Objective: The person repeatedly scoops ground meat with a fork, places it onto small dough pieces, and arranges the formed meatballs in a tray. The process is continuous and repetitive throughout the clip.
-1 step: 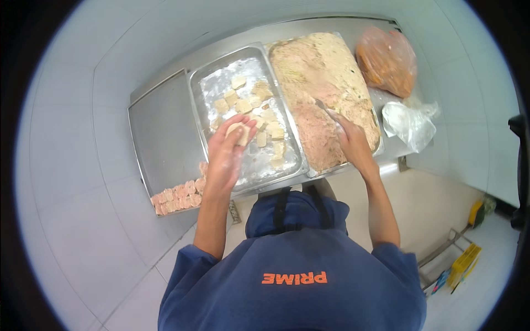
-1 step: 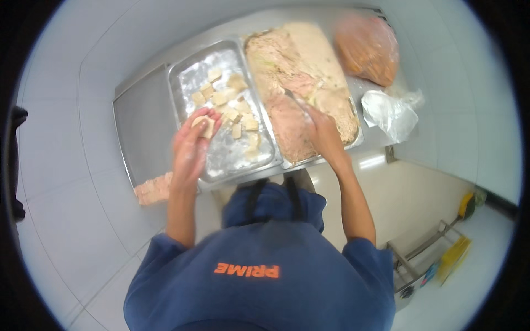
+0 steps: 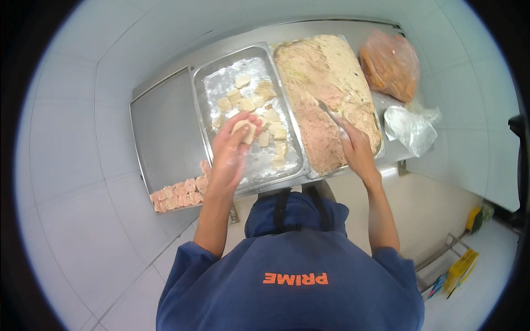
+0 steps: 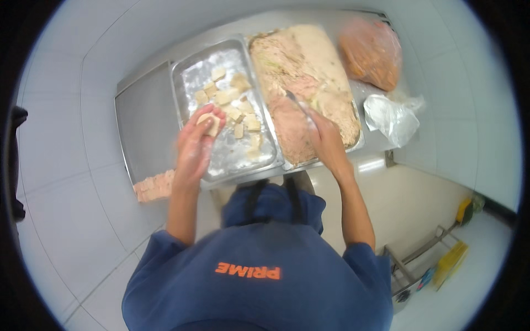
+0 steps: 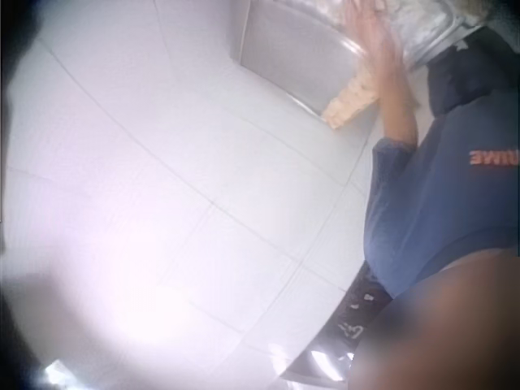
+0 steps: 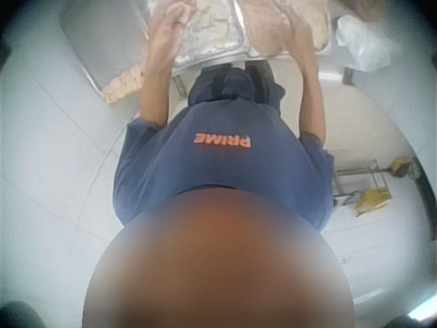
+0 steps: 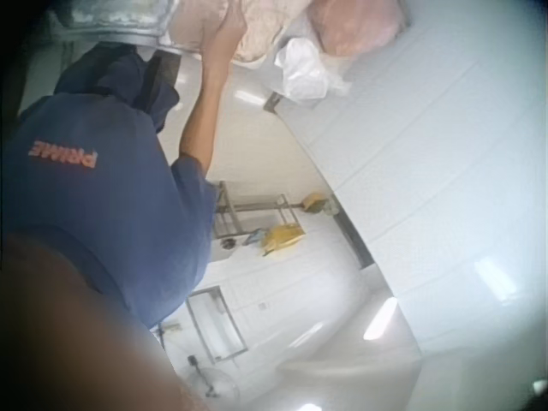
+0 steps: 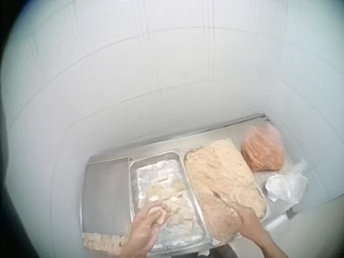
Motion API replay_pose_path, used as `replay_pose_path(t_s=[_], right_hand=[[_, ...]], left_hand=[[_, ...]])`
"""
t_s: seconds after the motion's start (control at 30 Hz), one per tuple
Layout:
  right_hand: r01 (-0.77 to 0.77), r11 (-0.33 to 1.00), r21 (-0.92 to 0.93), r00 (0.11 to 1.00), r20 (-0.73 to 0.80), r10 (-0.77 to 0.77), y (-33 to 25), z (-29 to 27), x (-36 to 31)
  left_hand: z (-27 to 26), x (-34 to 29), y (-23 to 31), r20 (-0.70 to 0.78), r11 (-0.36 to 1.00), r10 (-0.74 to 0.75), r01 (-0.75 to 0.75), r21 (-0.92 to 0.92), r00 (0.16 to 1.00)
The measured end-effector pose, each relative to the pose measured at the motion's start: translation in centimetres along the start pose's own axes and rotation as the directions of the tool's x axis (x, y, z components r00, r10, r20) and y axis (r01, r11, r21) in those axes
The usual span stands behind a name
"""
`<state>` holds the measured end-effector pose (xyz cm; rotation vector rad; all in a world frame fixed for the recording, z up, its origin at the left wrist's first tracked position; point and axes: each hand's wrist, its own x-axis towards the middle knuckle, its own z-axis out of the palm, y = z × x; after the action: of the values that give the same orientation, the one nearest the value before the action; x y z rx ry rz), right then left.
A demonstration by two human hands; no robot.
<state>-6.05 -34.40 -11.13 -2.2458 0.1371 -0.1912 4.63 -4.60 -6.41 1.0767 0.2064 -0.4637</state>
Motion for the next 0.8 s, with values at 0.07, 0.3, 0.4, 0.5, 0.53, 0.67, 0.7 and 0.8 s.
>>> replay_pose_path(t_s=[0.07,0.3,0.4,0.5,0.53,0.67,0.7,0.8], right_hand=[[0.148,0.989,0.019,0.986,-0.078,-0.146,-3.5,-0.3,-1.6],[0.235,0.961,-0.145,0.964,-0.094,-0.25,-9.5,0.4,-5.7],[0.243,0.958,-0.149,0.954,-0.139,-0.264,-9.6,0.8,-5.7],[0.247,0.953,-0.174,0.95,-0.153,-0.273,-9.8,1.3,-5.9],[0.263,0.949,-0.173,0.943,-0.164,-0.291,-9.8,1.3,-6.0],[0.33,0.923,-0.197,0.912,-0.187,-0.366,-10.0,0.9,-6.2],[0.351,0.915,-0.199,0.899,-0.2,-0.389,-10.0,0.6,-6.2],[0.402,0.879,-0.258,0.878,-0.162,-0.45,-9.7,-0.3,-5.6]], left_hand=[[1.4,-0.2,0.3,0.097,1.0,-0.004,0.007,-0.025,0.995],[6.7,-4.1,2.6,0.537,0.822,-0.01,0.312,-0.476,0.843],[7.6,-5.2,3.2,0.441,0.853,-0.057,0.273,-0.445,0.896],[7.1,-5.5,3.7,0.41,0.86,-0.068,0.262,-0.438,0.909],[6.7,-5.5,3.8,0.419,0.864,-0.054,0.252,-0.435,0.906],[4.9,-5.0,4.1,0.445,0.892,-0.034,0.228,-0.391,0.895],[4.5,-4.7,4.2,0.46,0.899,-0.013,0.212,-0.384,0.888],[3.6,-3.9,4.3,0.425,0.95,-0.027,0.155,-0.27,0.905]])
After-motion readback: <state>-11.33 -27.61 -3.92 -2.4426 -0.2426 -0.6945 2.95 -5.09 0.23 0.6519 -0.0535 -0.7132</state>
